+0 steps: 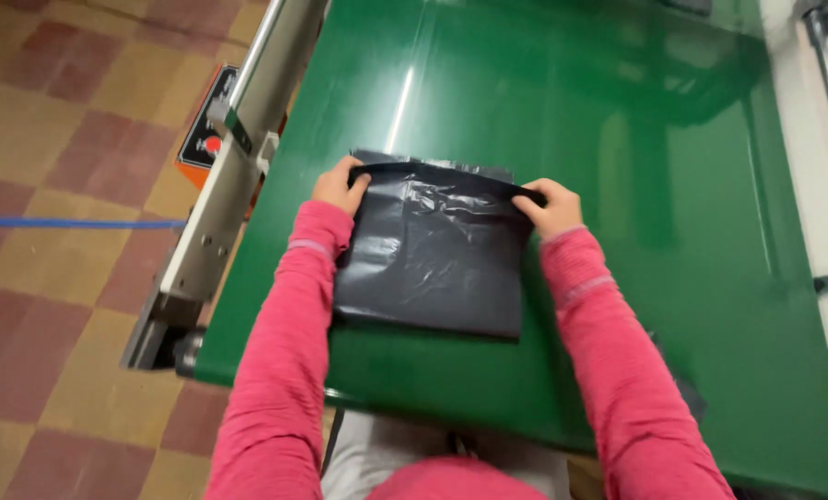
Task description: The recorder folds black plastic bags into squares and places them into a red plastic crate.
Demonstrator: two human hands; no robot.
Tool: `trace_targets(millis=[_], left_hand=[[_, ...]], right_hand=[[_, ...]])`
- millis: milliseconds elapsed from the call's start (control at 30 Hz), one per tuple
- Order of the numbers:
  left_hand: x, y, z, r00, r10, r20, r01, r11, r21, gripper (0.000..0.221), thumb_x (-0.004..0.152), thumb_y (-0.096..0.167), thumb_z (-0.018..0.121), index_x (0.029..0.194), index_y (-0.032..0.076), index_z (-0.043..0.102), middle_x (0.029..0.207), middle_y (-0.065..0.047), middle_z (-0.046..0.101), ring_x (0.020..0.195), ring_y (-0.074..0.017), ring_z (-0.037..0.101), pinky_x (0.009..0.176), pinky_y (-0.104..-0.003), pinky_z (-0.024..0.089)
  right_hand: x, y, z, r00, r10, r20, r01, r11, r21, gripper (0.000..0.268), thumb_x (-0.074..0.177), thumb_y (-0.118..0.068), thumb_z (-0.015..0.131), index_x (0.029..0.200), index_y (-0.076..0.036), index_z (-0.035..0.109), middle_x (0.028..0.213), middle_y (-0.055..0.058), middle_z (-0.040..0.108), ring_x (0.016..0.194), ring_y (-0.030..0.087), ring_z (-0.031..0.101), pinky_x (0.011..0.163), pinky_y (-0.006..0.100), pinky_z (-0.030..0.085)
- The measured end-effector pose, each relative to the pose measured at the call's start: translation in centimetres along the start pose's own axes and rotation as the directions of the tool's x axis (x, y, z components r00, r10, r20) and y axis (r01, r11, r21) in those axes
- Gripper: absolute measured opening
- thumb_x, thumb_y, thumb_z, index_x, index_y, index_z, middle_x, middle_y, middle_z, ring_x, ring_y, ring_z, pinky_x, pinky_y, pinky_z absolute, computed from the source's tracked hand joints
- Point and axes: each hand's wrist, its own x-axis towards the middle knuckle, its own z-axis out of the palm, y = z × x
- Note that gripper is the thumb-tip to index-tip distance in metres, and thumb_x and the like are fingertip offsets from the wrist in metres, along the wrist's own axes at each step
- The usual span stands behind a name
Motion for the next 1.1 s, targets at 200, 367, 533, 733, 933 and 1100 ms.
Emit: trace_targets(millis=[200, 367, 533, 733, 933, 1100], left_hand=[[4.2, -5.8, 4.1, 0.998, -0.062, 0.004, 0.057, 0.947, 0.315, 0.028, 0.094, 0.026, 0.069, 0.114, 0.009, 0.062, 0.104, -0.022, 0.072, 0.096, -0.0469, 0.066, 0.082, -0.052, 0.053], [2.9, -2.7, 2.8, 0.997, -0.070, -0.014, 0.070, 0.911, 0.406, 0.039, 0.095, 0.028, 0.069, 0.123, 0.005, 0.056, 0.120, -0.023, 0.066, 0.107, -0.0464, 0.063, 0.090, -0.051, 0.051], [-0.7, 5.4, 1.6, 0.979, -0.174, 0.105, 0.153, 0.971, 0.182, 0.062, 0.093, 0.047, 0.063, 0.135, 0.004, 0.049, 0.134, -0.019, 0.059, 0.121, -0.0387, 0.059, 0.098, -0.047, 0.049], [-6.4, 2.0, 0.3, 0.632, -0.473, 0.613, 0.756, 0.206, -0.621, 0.104, 0.084, 0.083, 0.025, 0.153, 0.005, 0.032, 0.146, -0.013, 0.056, 0.128, -0.0285, 0.059, 0.101, -0.050, 0.044], [-12.2, -2.3, -3.0, 0.719, -0.417, 0.556, 0.652, 0.130, -0.747, 0.104, 0.093, 0.079, 0.031, 0.156, -0.003, 0.035, 0.147, -0.019, 0.055, 0.131, -0.0338, 0.055, 0.112, -0.049, 0.042], [-15.4, 4.9, -5.2, 0.923, -0.289, 0.254, 0.384, 0.726, -0.570, 0.077, 0.101, 0.053, 0.061, 0.148, -0.003, 0.040, 0.144, -0.020, 0.051, 0.132, -0.0344, 0.050, 0.108, -0.045, 0.044]], right_hand=[[6.2, 4.1, 4.9, 0.983, -0.166, 0.075, 0.179, 0.959, -0.220, 0.024, 0.082, -0.015, 0.080, 0.103, -0.006, 0.074, 0.111, 0.011, 0.071, 0.107, 0.031, 0.066, 0.094, 0.041, 0.053], [8.1, 1.7, 5.8, 0.944, 0.124, 0.306, -0.006, 0.933, -0.361, 0.051, 0.072, -0.025, 0.085, 0.115, -0.007, 0.065, 0.113, 0.014, 0.067, 0.106, 0.035, 0.063, 0.094, 0.044, 0.051], [8.2, 2.1, 7.2, 0.928, 0.127, 0.351, 0.057, 0.881, -0.469, 0.032, 0.079, -0.021, 0.083, 0.103, -0.009, 0.067, 0.105, 0.012, 0.070, 0.102, 0.034, 0.065, 0.090, 0.044, 0.050], [-3.0, -10.0, 2.5, 0.934, -0.344, 0.097, 0.357, 0.895, -0.268, 0.029, 0.077, -0.003, 0.076, 0.103, -0.011, 0.066, 0.102, 0.007, 0.069, 0.096, 0.033, 0.064, 0.086, 0.044, 0.048], [-14.3, -11.2, 1.8, 0.898, -0.424, 0.115, 0.438, 0.849, -0.294, 0.027, 0.068, 0.000, 0.076, 0.091, -0.010, 0.067, 0.099, 0.003, 0.070, 0.104, 0.025, 0.067, 0.091, 0.043, 0.049], [-17.1, -10.0, 2.4, 0.901, -0.421, 0.106, 0.430, 0.832, -0.349, 0.025, 0.071, 0.001, 0.074, 0.093, -0.009, 0.067, 0.105, 0.003, 0.071, 0.112, 0.024, 0.067, 0.095, 0.041, 0.050]])
